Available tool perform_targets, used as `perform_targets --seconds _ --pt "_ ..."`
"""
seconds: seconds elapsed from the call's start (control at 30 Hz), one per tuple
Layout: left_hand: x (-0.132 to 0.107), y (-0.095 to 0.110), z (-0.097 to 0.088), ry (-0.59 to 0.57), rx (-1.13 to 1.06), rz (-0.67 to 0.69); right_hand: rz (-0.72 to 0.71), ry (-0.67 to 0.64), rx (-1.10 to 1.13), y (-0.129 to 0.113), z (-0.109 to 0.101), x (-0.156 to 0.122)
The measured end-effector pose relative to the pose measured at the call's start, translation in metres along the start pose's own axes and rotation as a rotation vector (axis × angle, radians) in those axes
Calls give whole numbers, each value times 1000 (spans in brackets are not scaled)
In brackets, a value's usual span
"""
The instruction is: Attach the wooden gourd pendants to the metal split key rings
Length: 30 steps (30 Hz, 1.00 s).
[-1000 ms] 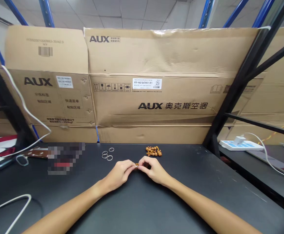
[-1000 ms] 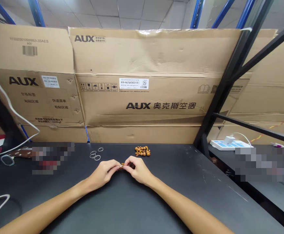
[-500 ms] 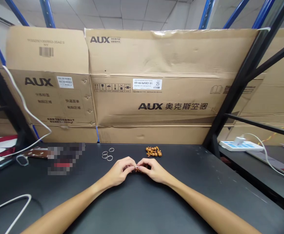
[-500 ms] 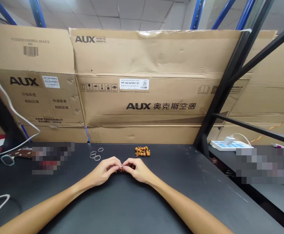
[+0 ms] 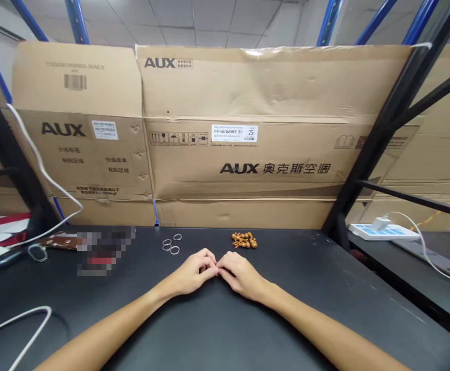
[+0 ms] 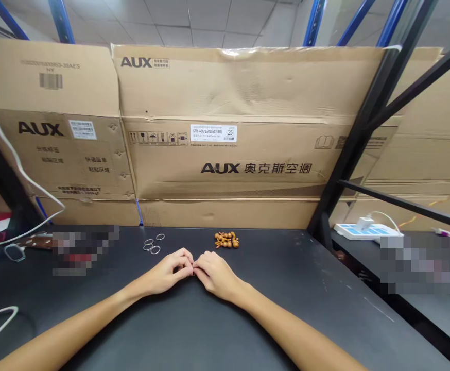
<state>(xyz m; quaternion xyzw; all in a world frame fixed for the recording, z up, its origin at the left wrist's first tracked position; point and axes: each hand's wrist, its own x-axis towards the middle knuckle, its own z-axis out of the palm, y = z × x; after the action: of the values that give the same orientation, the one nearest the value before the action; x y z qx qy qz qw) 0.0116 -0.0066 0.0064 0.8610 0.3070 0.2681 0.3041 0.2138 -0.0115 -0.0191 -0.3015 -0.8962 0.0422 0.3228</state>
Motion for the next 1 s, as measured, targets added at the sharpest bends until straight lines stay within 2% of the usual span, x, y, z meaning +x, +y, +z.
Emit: perform_targets --seconds 0.23,0.33,0.5,0.73,1.0 --pt "-1 1 -2 25 -26 30 91 10 38 5 2 0" --pt "0 -1 -4 35 -48 14 85 5 46 6 1 1" --pt "1 -3 -3 -12 -78 -25 82 12 86 3 -2 3" --pt "1 -2 -1 20 -25 -40 -1 -1 16 0 0 1" --pt "0 -2 -5 -12 -59 -4 102 23 71 1 -1 2"
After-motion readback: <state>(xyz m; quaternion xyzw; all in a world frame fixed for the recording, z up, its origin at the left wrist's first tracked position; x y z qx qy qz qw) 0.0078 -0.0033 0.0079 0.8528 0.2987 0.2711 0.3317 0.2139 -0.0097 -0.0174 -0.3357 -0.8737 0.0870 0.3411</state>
